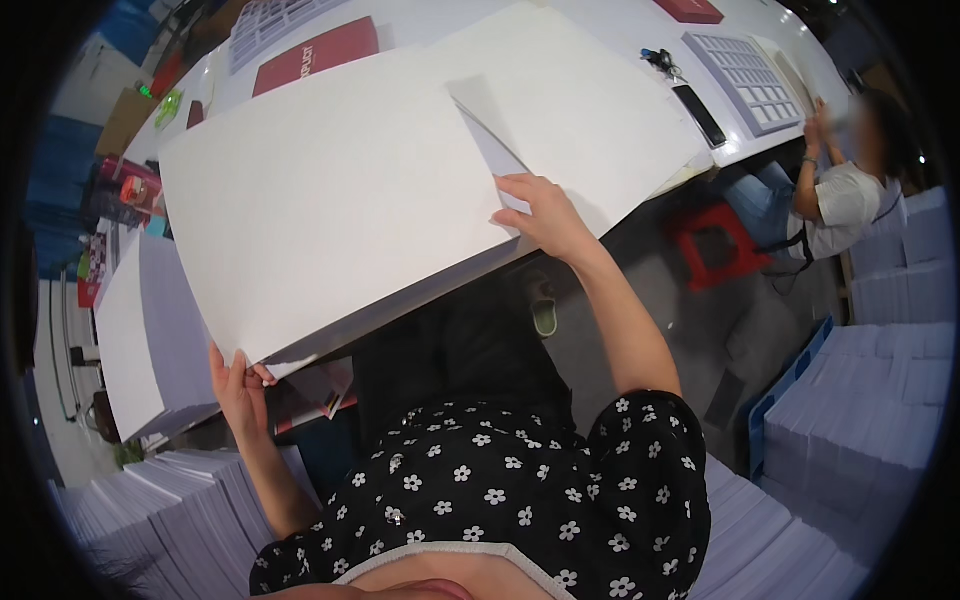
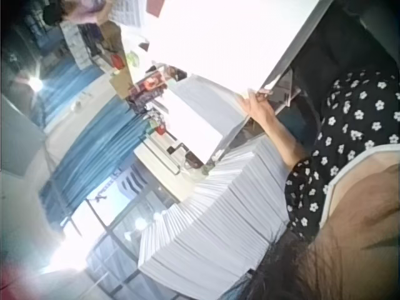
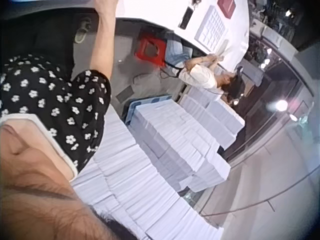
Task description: The person repeatedly places a white sheet of paper onto a table, aligns a purple grid-like frame over it, and then removes the frame. This cycle is performed continuously throughout the clip.
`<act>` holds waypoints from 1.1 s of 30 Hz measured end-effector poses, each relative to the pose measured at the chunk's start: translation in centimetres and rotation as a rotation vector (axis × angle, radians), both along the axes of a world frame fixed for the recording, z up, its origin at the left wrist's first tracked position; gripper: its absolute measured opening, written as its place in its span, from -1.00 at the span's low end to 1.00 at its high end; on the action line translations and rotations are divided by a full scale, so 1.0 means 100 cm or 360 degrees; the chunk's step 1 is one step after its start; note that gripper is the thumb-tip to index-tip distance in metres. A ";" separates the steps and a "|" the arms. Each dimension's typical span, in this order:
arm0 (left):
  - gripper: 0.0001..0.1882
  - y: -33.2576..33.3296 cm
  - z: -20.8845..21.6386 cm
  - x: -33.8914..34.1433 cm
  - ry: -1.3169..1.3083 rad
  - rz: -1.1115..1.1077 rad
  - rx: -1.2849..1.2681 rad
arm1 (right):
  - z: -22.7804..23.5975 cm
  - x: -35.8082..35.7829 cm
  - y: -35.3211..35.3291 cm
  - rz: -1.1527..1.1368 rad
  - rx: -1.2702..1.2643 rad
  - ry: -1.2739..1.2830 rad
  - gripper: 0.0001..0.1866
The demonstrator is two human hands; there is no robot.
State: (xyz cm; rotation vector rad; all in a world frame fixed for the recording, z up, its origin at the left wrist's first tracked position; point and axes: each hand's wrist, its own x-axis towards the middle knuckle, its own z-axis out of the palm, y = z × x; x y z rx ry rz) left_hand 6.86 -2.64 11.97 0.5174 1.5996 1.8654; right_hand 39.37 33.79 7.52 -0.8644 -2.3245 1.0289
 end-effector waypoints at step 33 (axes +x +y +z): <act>-0.51 -0.001 -0.003 -0.006 0.0064 -0.0021 -0.0203 | -0.019 -0.025 -0.107 0.0112 0.1287 -0.0223 -0.26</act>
